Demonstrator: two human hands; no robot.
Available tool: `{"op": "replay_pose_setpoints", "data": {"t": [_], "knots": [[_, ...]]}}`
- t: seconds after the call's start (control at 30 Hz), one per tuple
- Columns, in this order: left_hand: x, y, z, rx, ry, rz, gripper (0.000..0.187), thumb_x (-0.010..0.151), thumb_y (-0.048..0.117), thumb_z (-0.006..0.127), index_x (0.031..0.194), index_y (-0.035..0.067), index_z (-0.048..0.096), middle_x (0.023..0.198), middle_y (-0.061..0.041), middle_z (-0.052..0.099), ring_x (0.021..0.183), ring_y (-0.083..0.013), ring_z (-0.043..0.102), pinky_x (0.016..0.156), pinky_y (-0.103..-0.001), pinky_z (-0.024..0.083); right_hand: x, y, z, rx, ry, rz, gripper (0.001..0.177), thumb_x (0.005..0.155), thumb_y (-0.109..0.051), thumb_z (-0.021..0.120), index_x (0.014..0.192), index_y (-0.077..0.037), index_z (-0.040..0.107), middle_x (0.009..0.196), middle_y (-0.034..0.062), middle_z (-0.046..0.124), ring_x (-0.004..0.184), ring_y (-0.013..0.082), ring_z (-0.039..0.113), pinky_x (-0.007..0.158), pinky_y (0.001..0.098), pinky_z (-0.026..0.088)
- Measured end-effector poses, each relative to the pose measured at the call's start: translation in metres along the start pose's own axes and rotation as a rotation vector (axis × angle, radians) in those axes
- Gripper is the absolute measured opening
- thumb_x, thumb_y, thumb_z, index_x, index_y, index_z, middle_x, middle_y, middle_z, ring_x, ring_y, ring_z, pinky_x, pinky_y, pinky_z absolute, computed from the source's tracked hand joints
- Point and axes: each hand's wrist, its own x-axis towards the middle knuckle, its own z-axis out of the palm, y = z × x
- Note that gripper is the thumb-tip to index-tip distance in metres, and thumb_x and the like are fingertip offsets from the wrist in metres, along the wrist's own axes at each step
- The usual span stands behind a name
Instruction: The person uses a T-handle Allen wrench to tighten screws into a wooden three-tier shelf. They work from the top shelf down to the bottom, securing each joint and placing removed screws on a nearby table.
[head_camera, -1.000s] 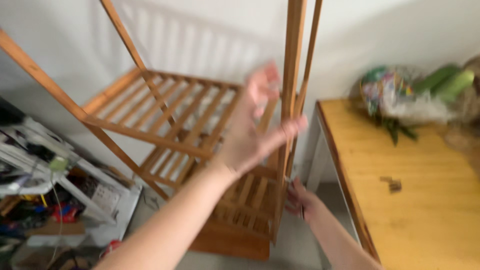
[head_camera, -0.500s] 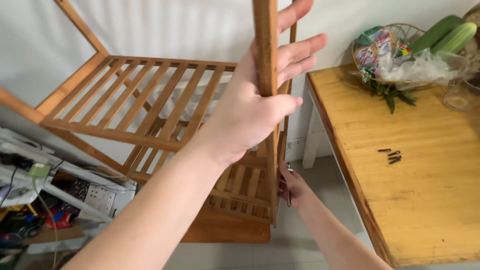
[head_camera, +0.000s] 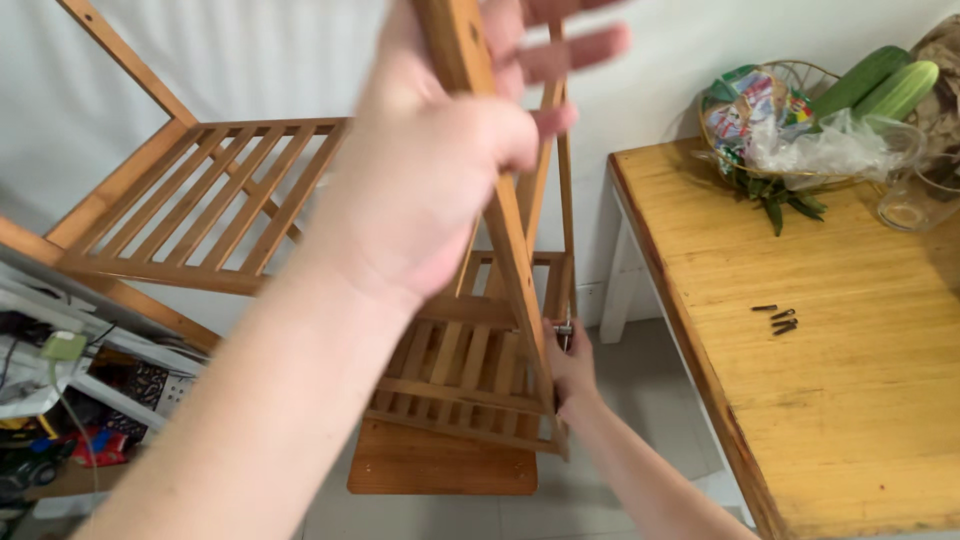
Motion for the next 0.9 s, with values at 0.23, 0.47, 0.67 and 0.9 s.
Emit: {"op": "replay_pose_setpoints", "data": {"t": [0.23, 0.47, 0.67, 0.9], "knots": [[0.004, 0.043, -0.056, -0.115, 0.043, 0.067, 0.039, 0.079, -0.025, 0.049, 0.106, 0.001, 0.061, 0.121, -0.013, 0.063, 0.127, -0.0323, 0.065, 0.1, -0.046, 0.062, -0.012, -0.042, 0.027, -0.198, -0.028, -0.158, 0.023, 0.097, -0.027, 0.068, 0.102, -0.005, 0.063, 0.086, 0.0039, 0.068, 0.079, 0.0136, 0.061, 0.073, 0.0314, 0.052], [-0.036, 0.055, -0.097, 0.044, 0.147, 0.1, 0.049, 0.082, -0.013, 0.053, 0.125, 0.01, 0.052, 0.125, -0.01, 0.069, 0.122, -0.0229, 0.069, 0.101, -0.039, 0.061, -0.046, -0.055, 0.061, -0.334, 0.004, -0.111, 0.025, 0.097, -0.029, 0.066, 0.106, -0.006, 0.062, 0.094, 0.005, 0.072, 0.085, 0.015, 0.065, 0.079, 0.0319, 0.052], [-0.073, -0.007, -0.09, 0.795, 0.231, 0.271, 0.02, 0.085, 0.005, 0.074, 0.104, 0.007, 0.065, 0.109, -0.013, 0.075, 0.105, -0.022, 0.071, 0.097, -0.041, 0.058, -0.064, -0.06, 0.077, -0.32, 0.015, 0.005, 0.025, 0.098, -0.028, 0.065, 0.11, -0.007, 0.061, 0.097, 0.007, 0.07, 0.086, 0.0176, 0.064, 0.08, 0.0361, 0.053], [-0.104, -0.036, -0.09, 1.156, 0.491, 0.263, 0.023, 0.09, 0.026, 0.07, 0.101, 0.005, 0.07, 0.092, -0.01, 0.073, 0.093, -0.0263, 0.069, 0.094, -0.05, 0.044, -0.068, -0.05, 0.082, -0.335, 0.032, -0.06, 0.024, 0.097, -0.028, 0.065, 0.108, -0.007, 0.061, 0.093, 0.0054, 0.072, 0.088, 0.0141, 0.066, 0.083, 0.032, 0.052]]}}
